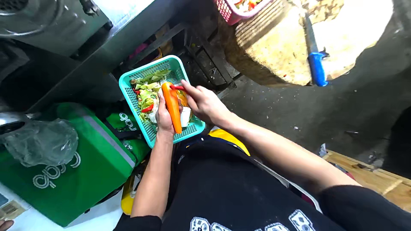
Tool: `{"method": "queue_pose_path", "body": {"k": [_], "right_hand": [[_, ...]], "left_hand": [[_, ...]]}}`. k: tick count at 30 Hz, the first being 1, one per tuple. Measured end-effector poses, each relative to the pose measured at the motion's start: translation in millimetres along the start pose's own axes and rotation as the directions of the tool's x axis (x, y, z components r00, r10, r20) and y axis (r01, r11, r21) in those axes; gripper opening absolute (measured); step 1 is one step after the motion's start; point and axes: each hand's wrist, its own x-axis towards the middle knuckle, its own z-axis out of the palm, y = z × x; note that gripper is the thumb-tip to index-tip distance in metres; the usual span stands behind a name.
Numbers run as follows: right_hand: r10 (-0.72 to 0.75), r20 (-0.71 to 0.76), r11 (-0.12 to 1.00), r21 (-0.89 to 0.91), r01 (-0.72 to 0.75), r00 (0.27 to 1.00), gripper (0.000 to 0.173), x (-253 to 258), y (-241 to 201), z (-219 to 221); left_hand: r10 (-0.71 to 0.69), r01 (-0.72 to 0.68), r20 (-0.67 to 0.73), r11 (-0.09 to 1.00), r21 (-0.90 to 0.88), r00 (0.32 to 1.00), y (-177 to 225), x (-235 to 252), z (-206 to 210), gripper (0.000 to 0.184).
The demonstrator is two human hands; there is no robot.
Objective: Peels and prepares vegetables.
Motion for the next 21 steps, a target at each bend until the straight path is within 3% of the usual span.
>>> {"method": "queue_pose_path", "body": {"k": [3,6,11,13,17,19,21], "right_hand": [[0.024,-0.027,0.999,0.048,-0.023,0.999,0.05,19.8,-8.3,4.0],[-0.033,-0.011,0.998,0.049,0.034,0.999,0.052,-16.3,-13.8,10.7],[-0.027,0.318,1.0,0.007,0.026,0.948,0.049,-122.2,-11.3,14.8],[-0.034,0.319,0.999,0.017,0.03,0.947,0.047,-132.1,-11.0,8.1],[-0.058,0.058,0.998,0.011,0.057,0.997,0.047,-58.9,-11.0,-4.0],[-0.04,0.02,0.999,0.002,0.04,0.999,0.049,-9.9,-13.1,-3.1],[-0.018,0.046,1.0,-0.005,0.018,0.999,0.05,22.6,-18.3,-0.6]], "left_hand": [[0.04,-0.04,-0.012,0.999,-0.013,0.999,1.7,-15.9,12.3,0.057],[0.118,-0.12,-0.055,0.992,-0.039,0.991,2.1,-9.5,15.2,0.056],[0.081,-0.097,-0.143,0.99,-0.105,0.986,1.2,20.2,-7.8,0.061],[0.05,-0.069,-0.197,0.993,-0.093,0.979,5.2,20.8,-11.5,0.063],[0.032,-0.039,-0.084,0.996,-0.078,0.996,7.3,8.5,-15.5,0.072],[0.052,-0.05,0.021,0.996,-0.073,0.998,4.8,-0.4,-12.8,0.071],[0.078,-0.078,0.012,0.996,-0.038,0.997,2.7,-10.1,-5.4,0.068]]}}
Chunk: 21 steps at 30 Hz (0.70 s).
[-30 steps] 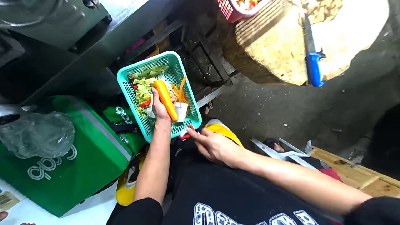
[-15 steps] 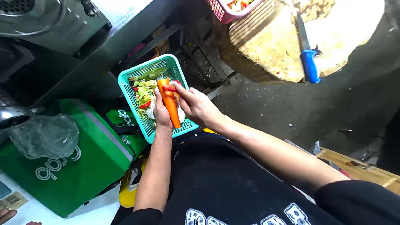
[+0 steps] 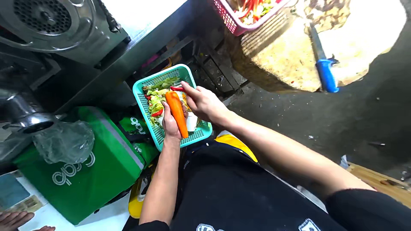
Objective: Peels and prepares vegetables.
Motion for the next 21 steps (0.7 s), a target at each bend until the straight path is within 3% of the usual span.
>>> {"method": "queue_pose_path", "body": {"k": [3,6,9,11,13,17,21], "right_hand": [[-0.033,0.045,0.999,0.011,0.032,0.998,0.051,-0.2,-7.5,7.7],[-0.116,0.047,0.993,0.005,0.116,0.992,0.054,-56.1,-6.1,24.0],[-0.075,0.272,0.997,-0.013,0.082,0.959,0.049,-128.8,0.2,24.5],[-0.051,0.343,0.998,-0.015,0.06,0.938,0.048,-153.9,5.2,20.1],[-0.049,0.253,0.999,-0.007,0.052,0.966,0.047,-142.7,4.1,10.2],[-0.051,0.003,0.998,-0.03,0.051,0.999,0.049,-55.9,5.1,6.3],[0.011,-0.02,0.999,-0.037,-0.012,1.0,0.051,6.7,-4.0,7.5]], "left_hand": [[0.05,-0.05,-0.053,0.999,-0.005,0.997,1.7,-4.3,7.5,0.062],[0.03,-0.036,-0.121,0.998,-0.048,0.992,0.6,4.3,2.4,0.062],[-0.012,-0.002,-0.138,0.995,-0.096,0.99,-1.1,22.8,-10.2,0.067],[-0.008,-0.012,-0.161,0.992,-0.128,0.987,-1.0,32.6,-16.9,0.068],[-0.03,0.019,-0.138,0.996,-0.082,0.99,3.0,30.6,-20.1,0.069],[-0.037,0.034,-0.066,0.998,-0.046,0.997,2.4,22.5,-11.8,0.069],[-0.012,0.013,-0.068,1.0,0.017,0.998,-1.1,9.3,5.0,0.061]]}}
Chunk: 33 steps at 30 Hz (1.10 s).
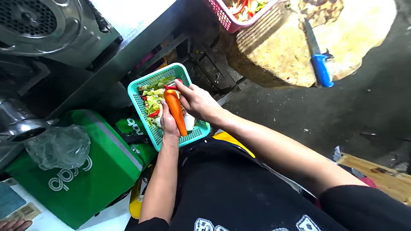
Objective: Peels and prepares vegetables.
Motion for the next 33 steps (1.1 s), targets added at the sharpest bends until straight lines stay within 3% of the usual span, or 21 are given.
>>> {"method": "queue_pose_path", "body": {"k": [4,9,11,14,17,20,22,23,27,29,33], "right_hand": [[-0.085,0.0,0.996,0.013,0.085,0.996,0.055,-39.0,-2.0,13.4],[-0.099,0.303,0.994,0.065,0.083,0.948,0.05,-146.2,0.7,12.6],[-0.1,0.276,0.993,0.087,0.079,0.956,0.048,-162.4,5.2,1.7],[-0.041,0.189,0.998,0.054,0.031,0.981,0.047,-148.1,15.8,-22.2],[-0.027,0.085,1.0,0.008,0.027,0.996,0.046,-128.5,30.7,-40.3],[0.02,0.028,0.999,0.031,-0.021,0.999,0.051,-124.3,45.4,-49.7],[0.094,0.025,0.994,0.052,-0.095,0.995,0.057,-126.8,60.2,-52.3],[0.136,0.021,0.989,0.059,-0.137,0.991,0.06,-128.3,69.4,-53.8],[0.323,-0.045,0.943,0.102,-0.318,0.945,0.054,-139.8,115.3,-85.9],[0.369,-0.139,0.928,0.112,-0.356,0.919,0.044,-143.2,146.9,-114.4],[0.392,-0.395,0.92,0.152,-0.362,0.831,0.036,-148.6,224.0,-178.0]], "left_hand": [[0.029,-0.029,0.007,0.998,-0.051,1.0,-2.2,3.3,0.5,0.057],[-0.045,0.043,0.001,0.971,-0.235,0.999,-5.1,41.5,-16.6,0.069],[-0.044,0.046,0.014,0.957,-0.287,0.999,-1.5,48.5,-21.0,0.067],[-0.02,0.049,0.113,0.964,-0.262,0.993,5.3,44.6,-24.2,0.067],[-0.002,0.05,0.26,0.983,-0.179,0.966,8.1,34.2,-20.3,0.069],[0.043,-0.009,0.269,0.992,-0.124,0.962,11.4,19.8,-8.3,0.065],[0.126,-0.132,0.272,0.991,0.004,0.954,12.0,9.2,-0.5,0.055],[0.184,-0.211,0.263,0.974,0.078,0.947,12.2,4.0,3.0,0.054],[0.286,-0.416,0.337,0.805,0.422,0.897,16.5,-11.8,24.2,0.091],[0.3,-0.472,0.388,0.727,0.498,0.872,15.5,-17.7,36.5,0.087],[0.199,-0.417,0.391,0.663,0.622,0.899,-2.8,-22.3,67.0,0.085]]}}
